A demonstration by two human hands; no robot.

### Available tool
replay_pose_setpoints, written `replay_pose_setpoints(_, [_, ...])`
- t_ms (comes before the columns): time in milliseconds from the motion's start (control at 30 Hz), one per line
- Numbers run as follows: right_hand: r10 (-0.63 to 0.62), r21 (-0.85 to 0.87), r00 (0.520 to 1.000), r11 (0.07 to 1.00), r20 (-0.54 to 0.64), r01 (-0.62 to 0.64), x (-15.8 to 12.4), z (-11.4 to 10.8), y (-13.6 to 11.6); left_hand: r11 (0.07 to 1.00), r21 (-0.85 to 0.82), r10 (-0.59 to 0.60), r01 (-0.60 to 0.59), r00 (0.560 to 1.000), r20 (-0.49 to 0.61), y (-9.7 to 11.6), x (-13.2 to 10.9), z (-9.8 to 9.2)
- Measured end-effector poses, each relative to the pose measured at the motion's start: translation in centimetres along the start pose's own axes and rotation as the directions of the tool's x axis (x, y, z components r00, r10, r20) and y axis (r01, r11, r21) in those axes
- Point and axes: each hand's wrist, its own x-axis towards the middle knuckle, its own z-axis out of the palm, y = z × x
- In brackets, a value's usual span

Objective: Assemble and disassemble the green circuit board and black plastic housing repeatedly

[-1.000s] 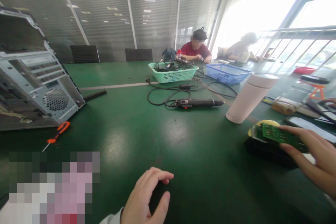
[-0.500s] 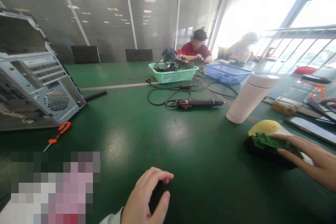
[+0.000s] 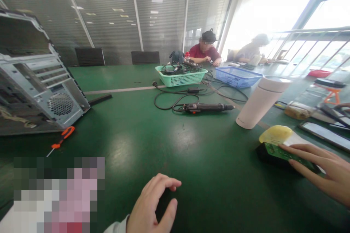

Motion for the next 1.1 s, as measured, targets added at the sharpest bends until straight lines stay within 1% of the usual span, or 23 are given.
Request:
replay_pose_setpoints(67, [-0.013, -0.109, 0.999, 0.994, -0.045, 0.008, -0.6, 0.6, -0.3, 1.0, 0.001, -0.001, 0.001, 1.0, -0.004, 0.0, 0.0, 0.0])
replay_pose_setpoints(167, [-0.068, -0.26, 0.99, 0.965, -0.12, 0.035, -1.5, 1.3, -0.8, 1.0, -0.001, -0.003, 0.003, 1.0, -0.004, 0.0, 0.0, 0.0])
replay_pose_setpoints(267, [-0.112, -0.319, 0.983, 0.946, -0.145, 0.06, -1.9, 1.7, -1.2, 1.0, -0.003, -0.011, 0.011, 1.0, 0.014, 0.1, 0.0, -0.1])
replay_pose_setpoints(300, [-0.104, -0.311, 0.984, 0.949, -0.145, 0.055, -1.9, 1.7, -1.3, 1.0, -0.002, -0.014, 0.014, 1.0, 0.019, 0.2, 0.0, -0.1])
replay_pose_setpoints(367, [-0.045, -0.265, 0.991, 0.964, -0.124, 0.011, -1.8, 1.5, -1.3, 1.0, 0.004, -0.018, 0.018, 1.0, 0.024, 0.2, 0.1, -0.2])
replay_pose_setpoints(433, [0.029, -0.213, 0.998, 0.976, -0.062, -0.042, -1.5, 1.1, -1.4, 1.0, 0.009, -0.019, 0.018, 1.0, 0.021, 0.3, 0.1, -0.1])
replay_pose_setpoints(500, [0.075, -0.176, 0.997, 0.982, 0.015, -0.071, -1.3, 0.8, -1.5, 1.0, 0.005, -0.015, 0.015, 1.0, 0.012, 0.3, 0.1, -0.1])
replay_pose_setpoints(533, [0.087, -0.16, 0.996, 0.984, 0.023, -0.083, -1.2, 0.6, -1.5, 1.0, 0.0, -0.011, 0.011, 1.0, 0.009, 0.3, 0.0, -0.1])
replay_pose_setpoints(600, [0.086, -0.129, 0.996, 0.988, -0.004, -0.086, -1.3, 0.6, -1.7, 1.0, -0.011, -0.001, 0.001, 1.0, 0.004, 0.2, 0.0, 0.0])
replay_pose_setpoints(767, [0.083, -0.063, 0.986, 0.994, -0.141, -0.093, -2.0, 1.1, -2.5, 1.0, -0.014, 0.007, -0.007, 1.0, -0.005, 0.0, -0.1, 0.1])
replay_pose_setpoints(833, [0.1, -0.018, 0.978, 0.994, -0.183, -0.105, -2.2, 1.2, -3.1, 1.0, -0.017, 0.004, -0.004, 1.0, -0.006, 0.0, -0.1, 0.1])
replay_pose_setpoints(900, [0.092, 0.041, 0.973, 0.995, -0.213, -0.086, -2.1, 1.1, -3.6, 1.0, -0.022, -0.001, 0.001, 1.0, -0.004, 0.0, -0.1, 0.1])
replay_pose_setpoints(1000, [0.023, 0.071, 0.972, 0.997, -0.233, -0.007, -1.7, 0.7, -4.4, 1.0, -0.024, -0.013, 0.013, 1.0, 0.003, 0.1, -0.1, 0.0])
replay_pose_setpoints(1100, [-0.099, 0.003, 0.959, 0.995, -0.267, 0.104, -0.9, 0.3, -5.8, 1.0, -0.02, -0.021, 0.021, 1.0, 0.006, 0.2, 0.0, 0.0])
